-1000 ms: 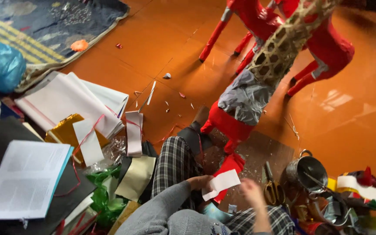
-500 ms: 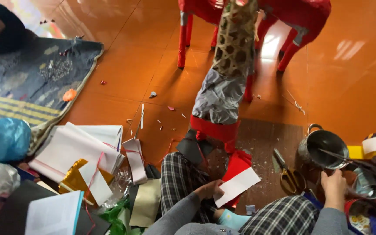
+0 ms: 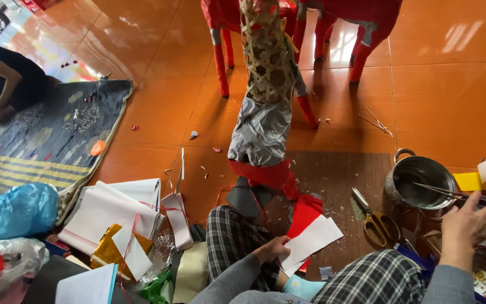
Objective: Decorating a large animal-shaped structure by wrapping its legs with red paper and cutting it to size with scissors.
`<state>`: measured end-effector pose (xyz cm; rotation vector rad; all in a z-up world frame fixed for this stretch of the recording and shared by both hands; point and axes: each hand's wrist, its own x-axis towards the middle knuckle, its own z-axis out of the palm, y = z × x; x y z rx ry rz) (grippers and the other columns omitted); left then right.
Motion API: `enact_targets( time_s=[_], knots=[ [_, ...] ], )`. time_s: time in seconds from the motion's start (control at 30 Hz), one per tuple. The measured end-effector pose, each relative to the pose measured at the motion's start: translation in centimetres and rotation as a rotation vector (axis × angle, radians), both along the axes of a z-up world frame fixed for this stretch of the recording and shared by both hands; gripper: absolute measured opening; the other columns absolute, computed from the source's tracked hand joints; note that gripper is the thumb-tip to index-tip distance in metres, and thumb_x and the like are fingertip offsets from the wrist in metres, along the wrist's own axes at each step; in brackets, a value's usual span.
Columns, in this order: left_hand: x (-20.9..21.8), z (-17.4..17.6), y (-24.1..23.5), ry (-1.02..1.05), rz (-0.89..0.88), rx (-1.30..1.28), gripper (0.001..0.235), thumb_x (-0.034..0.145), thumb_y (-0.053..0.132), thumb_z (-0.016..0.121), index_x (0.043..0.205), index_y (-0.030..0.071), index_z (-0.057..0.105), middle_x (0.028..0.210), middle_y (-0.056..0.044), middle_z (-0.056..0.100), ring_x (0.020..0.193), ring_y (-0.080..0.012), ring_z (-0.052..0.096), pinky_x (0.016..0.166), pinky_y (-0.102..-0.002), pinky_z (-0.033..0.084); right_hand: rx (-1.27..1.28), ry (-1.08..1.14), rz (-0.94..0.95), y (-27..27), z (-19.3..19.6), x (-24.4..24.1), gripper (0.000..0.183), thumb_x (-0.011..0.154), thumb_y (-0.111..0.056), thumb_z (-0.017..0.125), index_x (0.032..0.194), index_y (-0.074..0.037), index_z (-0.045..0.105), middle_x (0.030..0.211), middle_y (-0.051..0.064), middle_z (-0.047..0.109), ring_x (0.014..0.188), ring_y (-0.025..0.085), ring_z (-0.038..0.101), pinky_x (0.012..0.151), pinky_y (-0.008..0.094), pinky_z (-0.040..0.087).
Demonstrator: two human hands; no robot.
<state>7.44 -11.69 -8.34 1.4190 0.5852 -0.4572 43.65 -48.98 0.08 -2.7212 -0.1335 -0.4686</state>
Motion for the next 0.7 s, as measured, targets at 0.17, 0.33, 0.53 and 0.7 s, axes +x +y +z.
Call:
enact_targets(
  time_s=[0.17,0.33,0.53,0.7],
  knots=[
    [0.4,-0.3,-0.3,-0.010,0.042,0.034,0.035,0.075,0.021,0.073,0.107,0.010,0.063,0.100,-0.004,0.066,0.085,-0.0134,0.060,0.072,-0.028,0.047,-0.397,0.290,-0.095,-1.9,-0.9,1.2,0.033,0.099,-0.035,0.059,0.119,-0.011,0.068,0.106,0.021,0.076,0.099,0.040,0.069,0.079,0.051,0.046],
    [0.2,-1.0,-0.2,-0.098,0.076,0.078,0.043,0.068,0.018,0.073,0.109,0.009,0.062,0.092,-0.002,0.062,0.076,-0.0117,0.057,0.064,-0.029,0.047,-0.300,0.271,0.013,-1.8,-0.1,-0.5,0.030,0.096,-0.029,0.061,0.111,-0.005,0.069,0.101,0.024,0.073,0.094,0.044,0.069,0.077,0.053,0.054],
    [0.0,0.0,-0.6,-0.012,0.063,0.231,0.034,0.064,0.009,0.056,0.096,0.008,0.066,0.084,-0.003,0.066,0.074,-0.0146,0.060,0.060,-0.031,0.046,-0.103,0.096,0.139,0.3,-1.9,-4.3,0.023,0.096,-0.018,0.059,0.110,-0.002,0.069,0.094,0.025,0.071,0.086,0.042,0.067,0.077,0.050,0.052],
    [-0.6,0.8,-0.6,-0.043,0.096,0.187,0.040,0.065,0.004,0.053,0.102,0.007,0.068,0.089,-0.006,0.071,0.077,-0.0167,0.065,0.061,-0.032,0.050,0.227,0.284,0.192,7.2,0.3,-14.9,0.020,0.101,-0.011,0.048,0.105,-0.004,0.067,0.086,0.017,0.070,0.074,0.032,0.064,0.064,0.043,0.053]
  ],
)
